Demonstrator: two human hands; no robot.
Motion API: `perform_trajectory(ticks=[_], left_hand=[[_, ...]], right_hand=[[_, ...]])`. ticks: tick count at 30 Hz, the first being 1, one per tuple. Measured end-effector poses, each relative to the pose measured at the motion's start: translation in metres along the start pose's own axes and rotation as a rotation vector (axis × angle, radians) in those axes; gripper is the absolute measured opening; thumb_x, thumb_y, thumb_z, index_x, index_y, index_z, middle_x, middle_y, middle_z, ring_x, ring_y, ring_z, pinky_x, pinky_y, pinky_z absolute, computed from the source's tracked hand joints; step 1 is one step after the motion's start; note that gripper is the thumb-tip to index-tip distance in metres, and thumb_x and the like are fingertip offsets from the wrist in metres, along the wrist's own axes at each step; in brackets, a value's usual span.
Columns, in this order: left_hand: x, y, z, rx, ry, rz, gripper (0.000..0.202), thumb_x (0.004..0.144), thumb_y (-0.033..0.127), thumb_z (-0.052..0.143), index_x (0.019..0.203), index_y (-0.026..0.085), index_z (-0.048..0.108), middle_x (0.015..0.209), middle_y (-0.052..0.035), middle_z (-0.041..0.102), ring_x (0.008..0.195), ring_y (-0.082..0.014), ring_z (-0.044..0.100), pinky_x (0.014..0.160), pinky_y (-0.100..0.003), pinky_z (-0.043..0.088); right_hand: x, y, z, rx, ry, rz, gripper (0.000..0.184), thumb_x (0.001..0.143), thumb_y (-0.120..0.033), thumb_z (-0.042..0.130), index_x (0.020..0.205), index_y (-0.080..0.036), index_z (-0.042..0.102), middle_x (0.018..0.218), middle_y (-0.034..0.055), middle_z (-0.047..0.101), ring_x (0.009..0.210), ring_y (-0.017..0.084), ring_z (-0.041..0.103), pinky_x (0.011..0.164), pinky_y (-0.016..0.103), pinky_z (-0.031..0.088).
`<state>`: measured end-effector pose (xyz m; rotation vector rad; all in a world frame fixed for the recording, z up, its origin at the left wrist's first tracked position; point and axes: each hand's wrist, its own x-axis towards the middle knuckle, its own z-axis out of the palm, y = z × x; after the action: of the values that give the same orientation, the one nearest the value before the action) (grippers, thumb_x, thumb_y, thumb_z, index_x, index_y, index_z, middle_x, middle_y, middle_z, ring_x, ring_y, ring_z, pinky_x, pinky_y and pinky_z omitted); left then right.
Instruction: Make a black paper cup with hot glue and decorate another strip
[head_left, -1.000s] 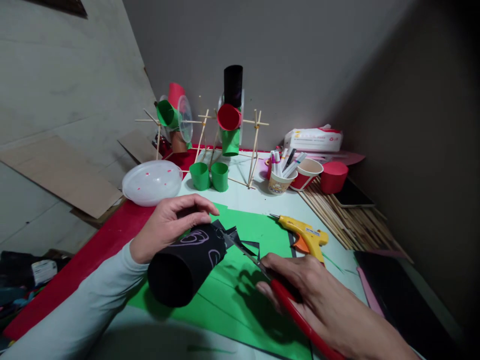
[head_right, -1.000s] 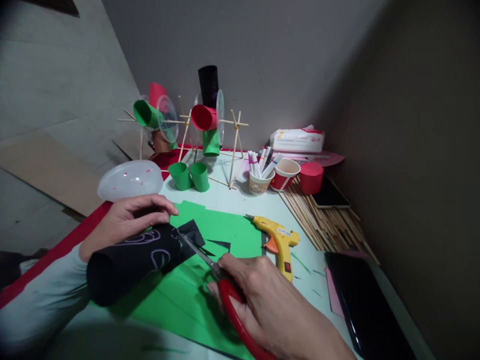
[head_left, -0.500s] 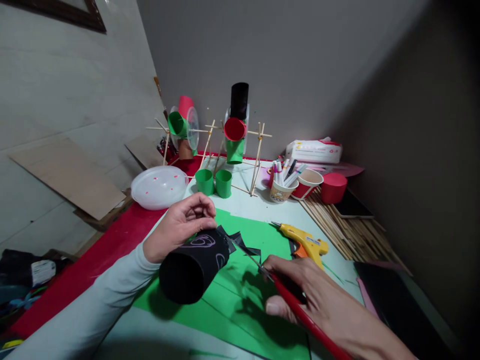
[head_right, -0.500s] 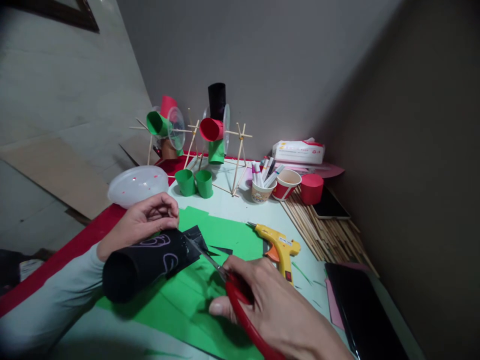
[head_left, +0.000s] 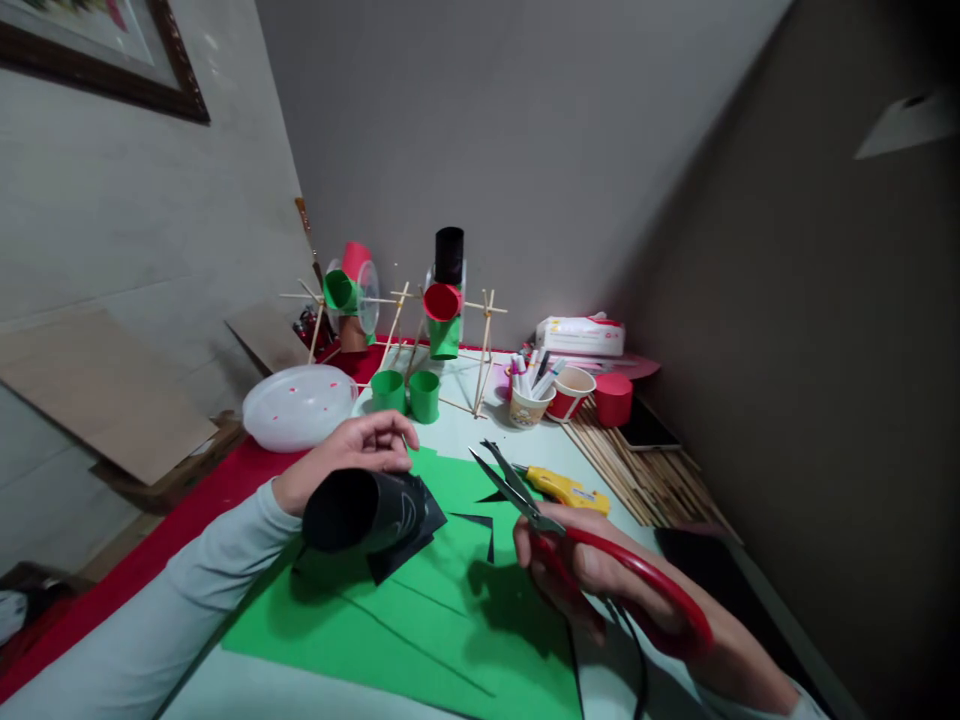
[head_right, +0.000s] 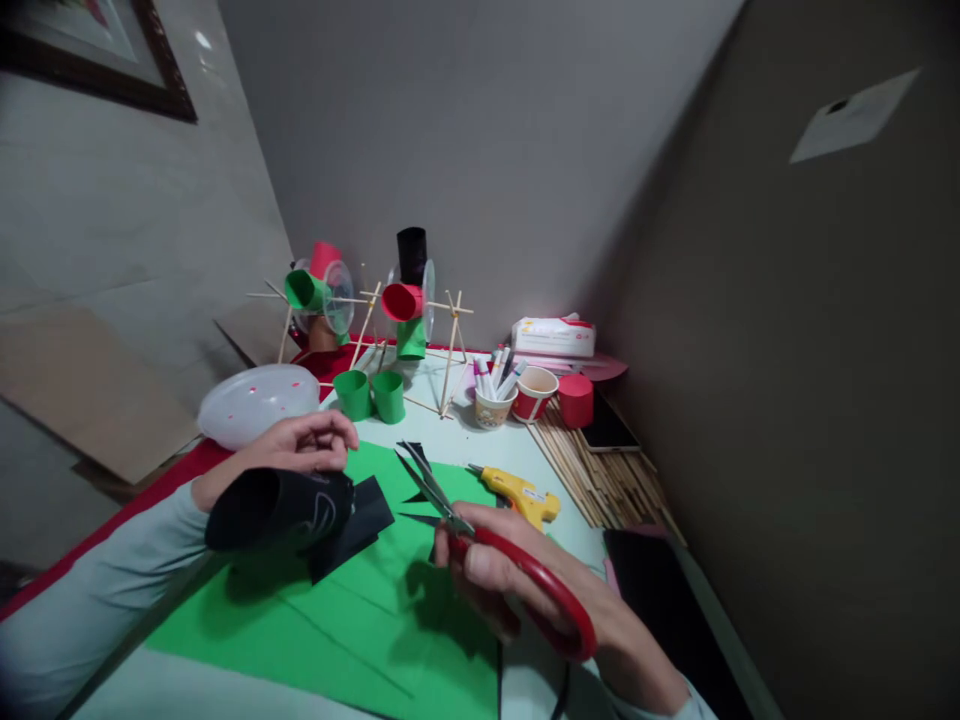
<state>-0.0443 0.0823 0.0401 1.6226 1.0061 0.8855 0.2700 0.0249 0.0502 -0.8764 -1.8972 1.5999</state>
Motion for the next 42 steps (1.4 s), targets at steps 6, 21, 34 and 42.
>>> perform_trajectory(ticks=[6,21,34,42], left_hand=[[0.018,-0.017,0.037,0.149,-0.300,-0.056,0.021,0.092,0.035,0.067,0.095,0.014,0.066,0.084,-0.0004,0.066,0.073,-0.0151,0.064,0.068,-0.032,0.055],[0.031,0.031,0.067,-0.406,-0.305,-0.011,0.059,0.081,0.040,0.076,0.134,0.021,0.060,0.126,-0.0166,0.069,0.114,-0.0274,0.066,0.089,-0.032,0.051],[0.031,0.041,0.078,-0.623,-0.308,0.005,0.027,0.070,0.026,0.088,0.093,0.015,0.078,0.082,-0.0093,0.077,0.073,-0.0198,0.072,0.069,-0.027,0.054],[0.033,0.045,0.090,-0.680,-0.199,-0.004,0.025,0.066,0.030,0.091,0.077,0.016,0.074,0.068,0.0011,0.064,0.060,-0.0095,0.060,0.059,-0.019,0.049]], right_hand=[[0.017,0.028,-0.009,0.347,-0.192,-0.067,0.059,0.087,-0.073,0.052,0.097,-0.016,0.062,0.058,-0.0035,0.051,0.044,0.011,0.044,0.043,0.025,0.032],[0.024,0.047,-0.007,0.725,-0.368,-0.067,0.064,0.086,-0.072,0.052,0.100,-0.011,0.061,0.064,-0.0001,0.058,0.038,0.008,0.048,0.034,0.019,0.044],[0.025,0.057,-0.008,0.898,-0.526,-0.094,0.073,0.086,-0.069,0.053,0.101,0.001,0.065,0.064,0.0070,0.063,0.035,0.012,0.053,0.027,0.021,0.041],[0.027,0.065,-0.006,0.881,-0.519,-0.080,0.079,0.081,-0.078,0.049,0.093,-0.002,0.065,0.062,0.0063,0.062,0.033,0.011,0.051,0.026,0.019,0.036]])
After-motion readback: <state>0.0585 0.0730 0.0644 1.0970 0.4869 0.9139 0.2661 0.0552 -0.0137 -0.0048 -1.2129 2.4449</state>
